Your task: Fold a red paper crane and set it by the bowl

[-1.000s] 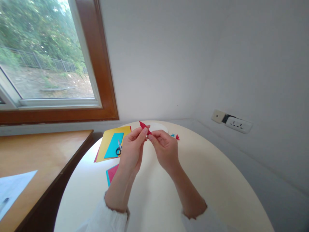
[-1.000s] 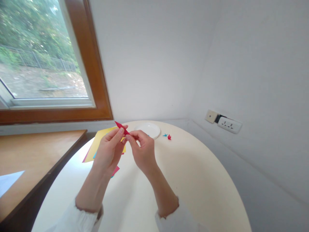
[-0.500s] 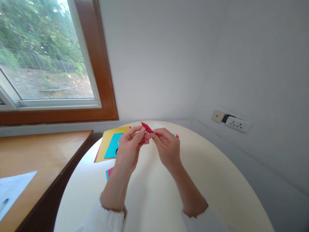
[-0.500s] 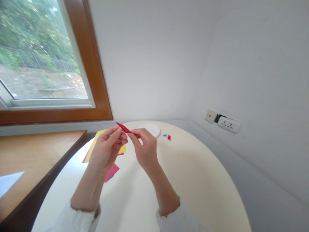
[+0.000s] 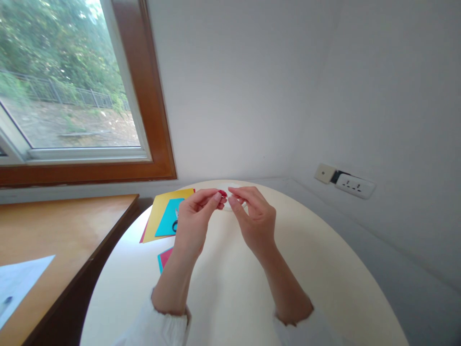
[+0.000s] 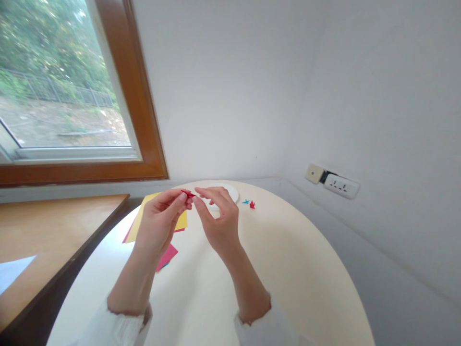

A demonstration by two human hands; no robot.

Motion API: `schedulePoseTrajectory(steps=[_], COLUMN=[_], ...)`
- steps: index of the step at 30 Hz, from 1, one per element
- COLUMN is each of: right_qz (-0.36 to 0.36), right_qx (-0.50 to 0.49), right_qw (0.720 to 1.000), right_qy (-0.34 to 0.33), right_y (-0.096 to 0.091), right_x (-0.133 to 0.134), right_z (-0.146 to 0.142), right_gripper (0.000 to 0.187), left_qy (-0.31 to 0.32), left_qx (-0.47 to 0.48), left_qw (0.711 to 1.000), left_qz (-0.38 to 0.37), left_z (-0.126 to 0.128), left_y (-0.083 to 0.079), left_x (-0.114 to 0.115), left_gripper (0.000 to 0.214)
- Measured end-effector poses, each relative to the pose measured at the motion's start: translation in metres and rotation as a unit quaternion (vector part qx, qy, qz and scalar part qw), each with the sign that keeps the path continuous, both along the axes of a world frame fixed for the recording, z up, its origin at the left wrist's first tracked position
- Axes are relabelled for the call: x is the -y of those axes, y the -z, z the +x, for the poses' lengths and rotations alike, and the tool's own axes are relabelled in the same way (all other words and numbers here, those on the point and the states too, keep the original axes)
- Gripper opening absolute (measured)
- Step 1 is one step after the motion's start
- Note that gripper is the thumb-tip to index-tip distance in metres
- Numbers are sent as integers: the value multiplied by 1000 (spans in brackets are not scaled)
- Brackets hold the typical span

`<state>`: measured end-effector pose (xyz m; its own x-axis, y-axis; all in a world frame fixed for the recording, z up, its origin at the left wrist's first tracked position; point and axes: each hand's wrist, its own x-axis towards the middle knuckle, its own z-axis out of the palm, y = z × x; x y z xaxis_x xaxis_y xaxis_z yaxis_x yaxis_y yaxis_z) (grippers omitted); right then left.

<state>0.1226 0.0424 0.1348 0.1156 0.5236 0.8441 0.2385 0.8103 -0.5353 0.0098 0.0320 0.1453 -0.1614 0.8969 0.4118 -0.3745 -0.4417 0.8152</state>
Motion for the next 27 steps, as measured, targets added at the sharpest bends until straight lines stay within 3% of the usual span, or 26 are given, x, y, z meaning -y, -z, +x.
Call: schedulePoseTrajectory(steps=[21,27], right_qz=[-3,1], right_qx=[-3,5], right_qw=[1000,999], right_qy=[30,41], right_y=[0,0], right_x=[1,2], right_z=[-2,-4], right_gripper=[9,10], left_qy=[-95,-59], left_qx=[-142,-107], left_qw=[984,992], left_qz=[56,27], left_z=[1,3], left_y=[-2,-5], left_x=[4,6], left_gripper=[4,3])
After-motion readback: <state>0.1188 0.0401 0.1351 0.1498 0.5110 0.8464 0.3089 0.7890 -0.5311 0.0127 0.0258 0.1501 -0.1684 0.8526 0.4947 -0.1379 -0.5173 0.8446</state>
